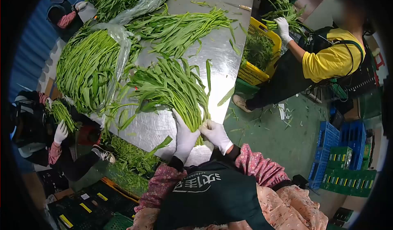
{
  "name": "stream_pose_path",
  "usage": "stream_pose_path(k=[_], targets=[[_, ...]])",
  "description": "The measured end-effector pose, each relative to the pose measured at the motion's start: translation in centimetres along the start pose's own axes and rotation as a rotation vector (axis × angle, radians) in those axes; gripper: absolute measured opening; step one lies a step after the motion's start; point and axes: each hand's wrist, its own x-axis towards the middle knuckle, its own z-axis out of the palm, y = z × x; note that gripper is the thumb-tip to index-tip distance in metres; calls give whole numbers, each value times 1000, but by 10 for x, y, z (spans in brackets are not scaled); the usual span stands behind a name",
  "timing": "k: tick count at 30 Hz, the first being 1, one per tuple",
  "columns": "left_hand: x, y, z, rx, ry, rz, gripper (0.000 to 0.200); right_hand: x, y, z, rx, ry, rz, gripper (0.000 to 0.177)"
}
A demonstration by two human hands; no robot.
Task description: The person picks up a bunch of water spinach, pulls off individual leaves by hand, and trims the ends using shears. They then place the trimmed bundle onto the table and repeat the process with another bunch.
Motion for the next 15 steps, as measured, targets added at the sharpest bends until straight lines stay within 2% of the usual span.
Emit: stream_pose_path(k=[2, 6, 9, 10, 11, 15], targets=[[-1, -1, 0, -36, -11, -3, 124, -6, -12, -5, 133, -130, 169, 18], [3, 12, -8, -131, -58, -37, 125, -23, -11, -4, 250, -178, -92, 19], [-1, -3, -7, -32, -42, -24, 125, -55, -50, -48, 239, -74, 4, 15], [0, 4, -12, -179, -99, -79, 125, -65, -60, -68, 201, -39, -36, 12], [0, -4, -8, -200, -91, -45, 124, -73, -67, -90, 163, -3, -72, 10], [-1, 1, -12, -270, -120, -75, 123, -78, -41, -160, 320, 205, -130, 9]])
